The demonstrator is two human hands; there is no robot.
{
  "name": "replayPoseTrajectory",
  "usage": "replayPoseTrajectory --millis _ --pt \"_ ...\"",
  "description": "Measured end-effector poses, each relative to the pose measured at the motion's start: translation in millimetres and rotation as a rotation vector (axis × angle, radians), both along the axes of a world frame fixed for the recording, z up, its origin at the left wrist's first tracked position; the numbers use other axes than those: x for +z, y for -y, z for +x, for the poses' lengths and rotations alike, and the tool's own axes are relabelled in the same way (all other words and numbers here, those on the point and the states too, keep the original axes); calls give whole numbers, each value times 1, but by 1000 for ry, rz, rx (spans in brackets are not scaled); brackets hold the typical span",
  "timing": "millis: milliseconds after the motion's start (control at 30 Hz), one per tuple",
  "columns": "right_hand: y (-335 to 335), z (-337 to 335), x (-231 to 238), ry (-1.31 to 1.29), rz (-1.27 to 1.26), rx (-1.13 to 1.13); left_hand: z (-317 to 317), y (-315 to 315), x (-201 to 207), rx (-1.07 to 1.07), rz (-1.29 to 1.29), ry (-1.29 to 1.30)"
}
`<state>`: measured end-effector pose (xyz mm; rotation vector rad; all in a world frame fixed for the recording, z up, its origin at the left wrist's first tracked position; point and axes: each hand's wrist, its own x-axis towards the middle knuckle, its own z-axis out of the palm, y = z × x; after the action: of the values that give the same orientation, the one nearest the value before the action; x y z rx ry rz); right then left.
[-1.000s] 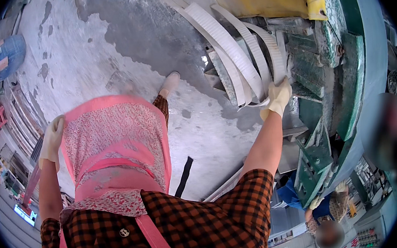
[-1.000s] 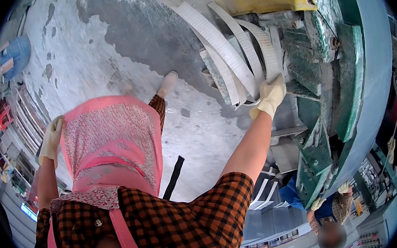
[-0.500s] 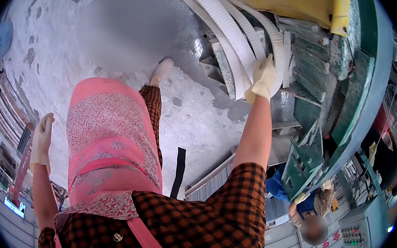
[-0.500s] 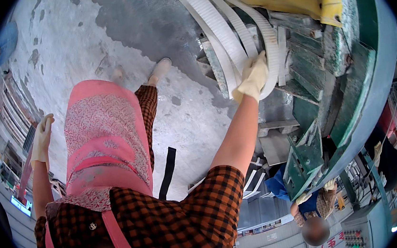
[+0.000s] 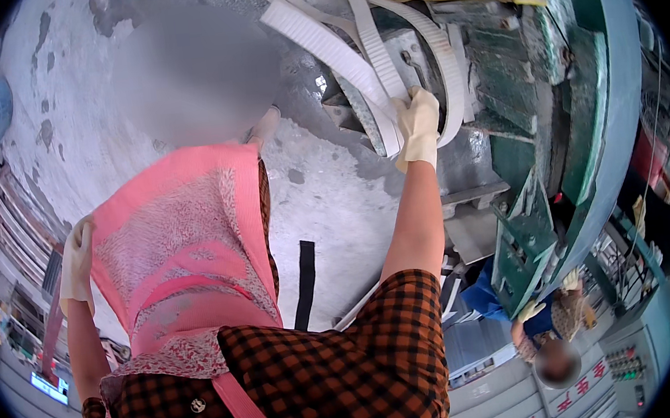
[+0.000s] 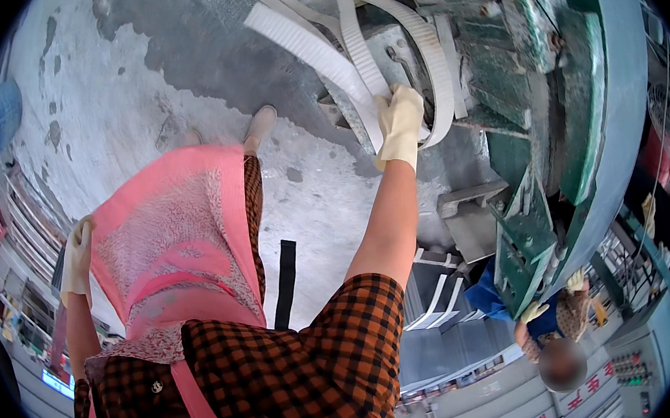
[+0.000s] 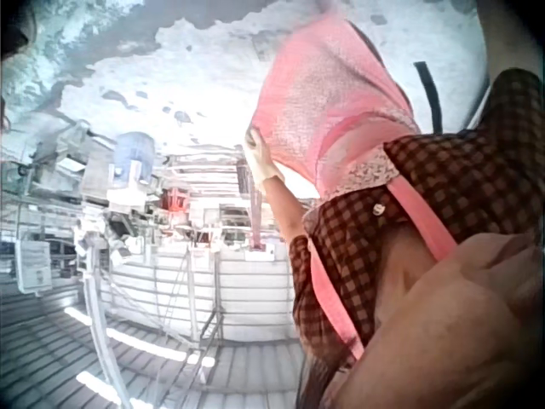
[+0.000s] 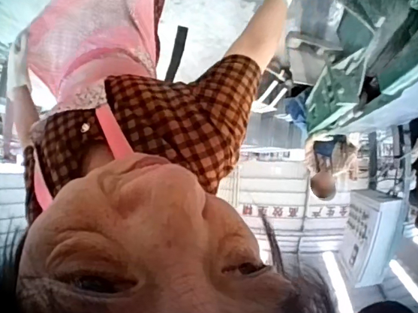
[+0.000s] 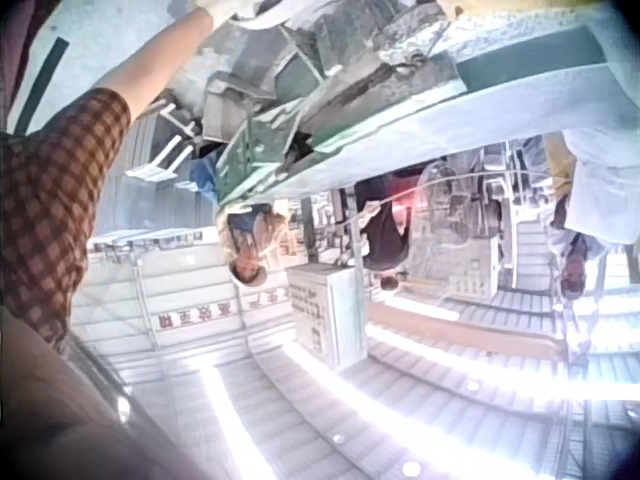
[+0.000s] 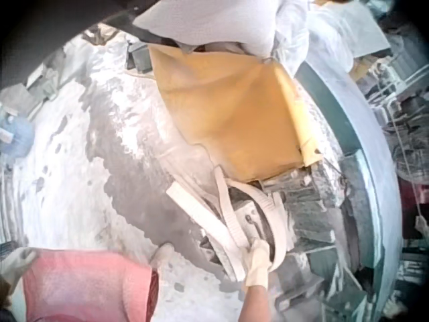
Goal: The person retrieves dark grey rectangular tiles from a conveyor belt and stacks them onto a metal rack. They also handle white strips, placing them on the rack between the tiles. The person wears gloves and an apron while working in a factory setting.
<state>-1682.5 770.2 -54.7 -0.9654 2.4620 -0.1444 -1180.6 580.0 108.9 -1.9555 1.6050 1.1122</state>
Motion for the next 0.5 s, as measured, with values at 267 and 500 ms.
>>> replayPoseTrajectory --millis 267,500 --pt "-27 3 24 390 -392 -497 -40 9 16 -13 -24 -8" --pt "9 18 110 329 -583 -280 -145 22 46 -78 -114 -333"
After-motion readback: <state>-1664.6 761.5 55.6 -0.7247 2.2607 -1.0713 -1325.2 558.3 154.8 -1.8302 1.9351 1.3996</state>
